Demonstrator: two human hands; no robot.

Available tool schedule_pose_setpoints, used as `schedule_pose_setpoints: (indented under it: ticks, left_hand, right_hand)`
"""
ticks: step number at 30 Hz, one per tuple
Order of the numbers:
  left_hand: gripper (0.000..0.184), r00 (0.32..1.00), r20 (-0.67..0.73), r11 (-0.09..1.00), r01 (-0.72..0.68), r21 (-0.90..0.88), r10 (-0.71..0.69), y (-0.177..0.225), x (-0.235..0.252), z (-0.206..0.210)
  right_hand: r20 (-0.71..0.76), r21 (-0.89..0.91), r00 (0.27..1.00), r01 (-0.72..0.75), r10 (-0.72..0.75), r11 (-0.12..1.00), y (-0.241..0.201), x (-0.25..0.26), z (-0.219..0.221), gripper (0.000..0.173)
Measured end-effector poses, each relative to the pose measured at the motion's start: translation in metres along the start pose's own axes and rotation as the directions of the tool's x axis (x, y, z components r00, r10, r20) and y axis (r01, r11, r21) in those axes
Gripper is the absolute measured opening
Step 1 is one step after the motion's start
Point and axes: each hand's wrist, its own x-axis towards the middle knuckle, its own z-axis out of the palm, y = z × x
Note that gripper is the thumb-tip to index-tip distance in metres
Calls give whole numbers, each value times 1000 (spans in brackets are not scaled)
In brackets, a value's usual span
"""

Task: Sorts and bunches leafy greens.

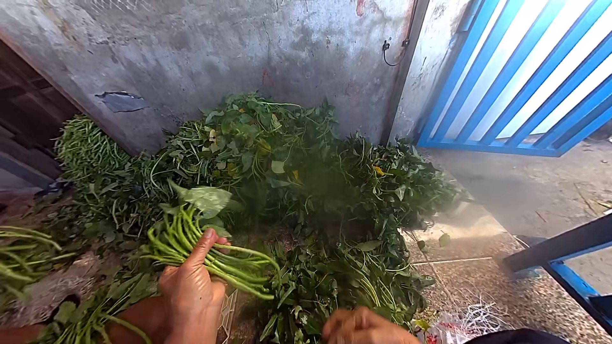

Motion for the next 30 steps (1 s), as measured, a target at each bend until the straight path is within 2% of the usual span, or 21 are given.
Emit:
schedule_pose_setpoints:
  ticks: [1,2,3,4,5,6,7,10,14,16,18,20,22,23,24,25,26,28,30]
  left_hand:
    - [21,999,-26,1000,-20,-20,20,0,1,-1]
    - [19,1000,-31,1000,-3,-31,2,1,2,-3]
    - [15,999,-13,998,52,-40,-52,0,2,-4]
    - [11,992,23,991,128,-40,-128,-1,2,-4]
    - [10,977,55,978,208,-35,-206,-3,1,-4]
    - [9,960,76,962,272,-24,-270,-4,-2,-3]
    - [10,943,87,946,323,-12,-321,-4,-6,-1]
    - [17,915,89,918,396,-10,-394,-2,-15,5]
    - [18,908,106,912,409,-9,-406,0,-17,4]
    - [18,894,146,904,428,2,-423,3,-21,3]
    - [16,874,197,893,450,10,-443,6,-26,2]
    - [12,856,237,883,468,21,-459,8,-28,0]
    - [8,836,271,874,485,39,-477,8,-29,-2]
    - [8,825,286,867,497,45,-488,7,-28,-2]
    - [10,813,299,858,511,45,-500,7,-27,-2]
    - [12,803,306,850,525,42,-511,6,-27,-3]
    - [11,801,305,847,530,41,-515,5,-28,-2]
    - [8,815,269,851,523,43,-514,5,-29,1]
    - [10,823,229,851,523,49,-519,3,-31,1]
  right_hand:
    - [-195,-135,974,-138,110,981,11,1,-17,29]
    - [-422,-232,880,-338,219,912,24,5,-34,30]
    - [-620,-247,718,-561,317,790,40,9,-50,33]
    - [-750,-187,527,-748,400,636,57,13,-64,37]
    - [-805,-105,366,-863,467,494,73,15,-74,40]
    - [-815,-53,271,-915,512,400,88,13,-79,41]
    - [-813,-44,245,-931,529,363,100,10,-79,41]
    - [-851,-115,317,-890,418,441,104,4,-69,33]
    - [-930,-244,349,-818,113,522,90,7,-43,28]
    - [-925,-265,367,-812,102,520,81,8,-39,32]
    - [-931,-277,365,-752,28,598,59,11,-31,33]
    - [-906,-413,333,-566,-260,714,29,15,-15,28]
    - [-827,-562,306,-406,-472,720,7,19,-7,27]
    - [-814,-577,336,-367,-474,730,2,20,-10,28]
    - [-831,-526,399,-340,-388,779,0,20,-15,31]
    - [-851,-416,464,-315,-244,853,0,20,-22,33]
    - [-857,-279,501,-255,-121,926,2,20,-28,32]
    - [-859,-47,512,-83,2,995,-1,24,-27,30]
    - [-858,148,505,64,95,987,-11,27,-11,28]
